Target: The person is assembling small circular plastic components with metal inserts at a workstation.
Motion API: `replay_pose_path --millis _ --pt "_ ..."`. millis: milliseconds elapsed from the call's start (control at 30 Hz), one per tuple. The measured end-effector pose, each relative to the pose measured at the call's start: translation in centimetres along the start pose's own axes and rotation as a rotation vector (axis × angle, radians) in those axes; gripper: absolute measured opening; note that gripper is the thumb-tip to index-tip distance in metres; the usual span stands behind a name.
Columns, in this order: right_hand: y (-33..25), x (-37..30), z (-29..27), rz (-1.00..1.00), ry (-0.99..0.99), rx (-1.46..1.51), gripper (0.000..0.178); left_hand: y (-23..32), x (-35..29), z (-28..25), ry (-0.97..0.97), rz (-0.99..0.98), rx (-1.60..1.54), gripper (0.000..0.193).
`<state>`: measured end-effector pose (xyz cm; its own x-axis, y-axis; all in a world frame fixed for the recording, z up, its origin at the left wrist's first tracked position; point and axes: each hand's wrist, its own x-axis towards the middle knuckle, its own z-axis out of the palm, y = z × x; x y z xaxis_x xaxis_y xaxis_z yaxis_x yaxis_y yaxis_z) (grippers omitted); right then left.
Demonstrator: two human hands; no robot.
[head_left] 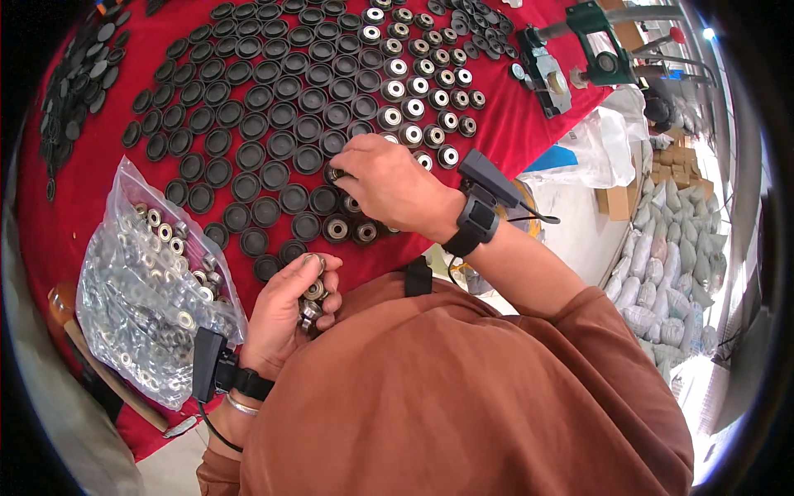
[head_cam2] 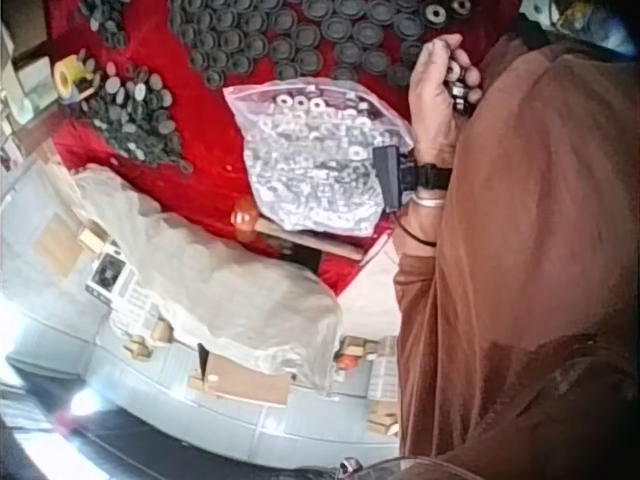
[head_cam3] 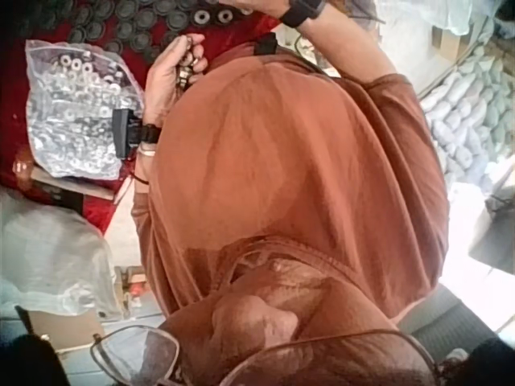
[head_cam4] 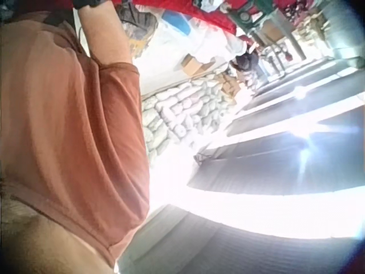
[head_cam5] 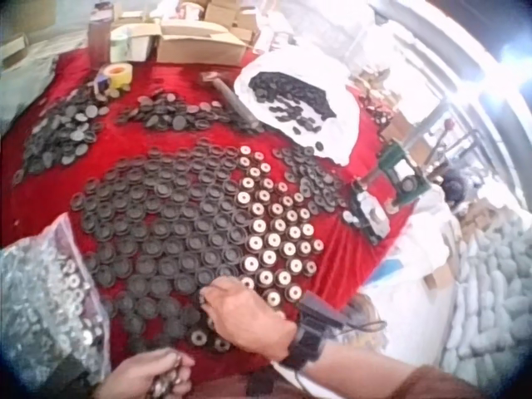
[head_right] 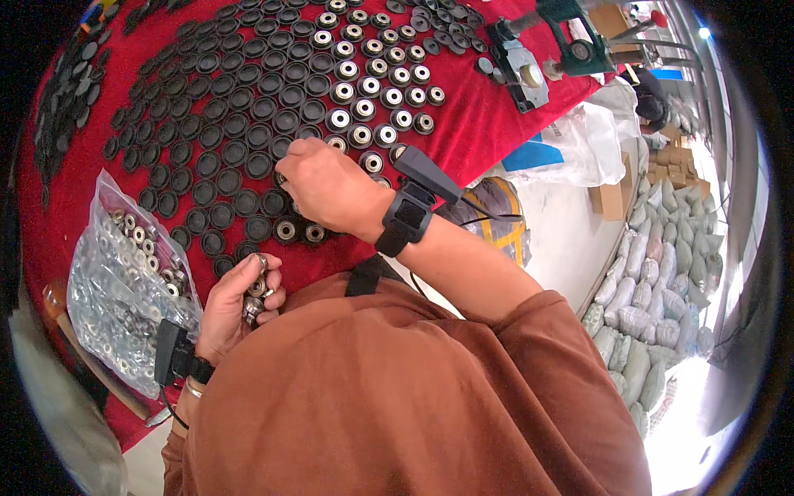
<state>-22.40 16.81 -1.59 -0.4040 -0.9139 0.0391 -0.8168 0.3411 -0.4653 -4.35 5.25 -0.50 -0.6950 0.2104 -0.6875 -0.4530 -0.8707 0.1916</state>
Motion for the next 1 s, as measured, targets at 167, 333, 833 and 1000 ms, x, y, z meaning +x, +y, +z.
replay_pose_path --millis 167,333,833,1000 --pt "0.5 0.1 0.9 -0.087 -0.073 -0.13 0.008 0.2 0.1 0.2 0.011 0.013 -0.013 0.026" --pt "-1.7 1.2 -0.4 -0.112 -0.175 -0.325 0.01 0.5 0.3 0.1 -0.011 0.024 -0.018 0.027" --pt "-4.9 -2.1 -1.6 -0.294 -0.304 0.246 0.025 0.1 0.3 -0.6 0.009 -0.092 -0.08 0.017" --pt "-5.0 -2.5 -1.7 -0.306 -0.238 0.262 0.028 0.0 0.4 -1.0 -0.059 -0.172 -0.079 0.021"
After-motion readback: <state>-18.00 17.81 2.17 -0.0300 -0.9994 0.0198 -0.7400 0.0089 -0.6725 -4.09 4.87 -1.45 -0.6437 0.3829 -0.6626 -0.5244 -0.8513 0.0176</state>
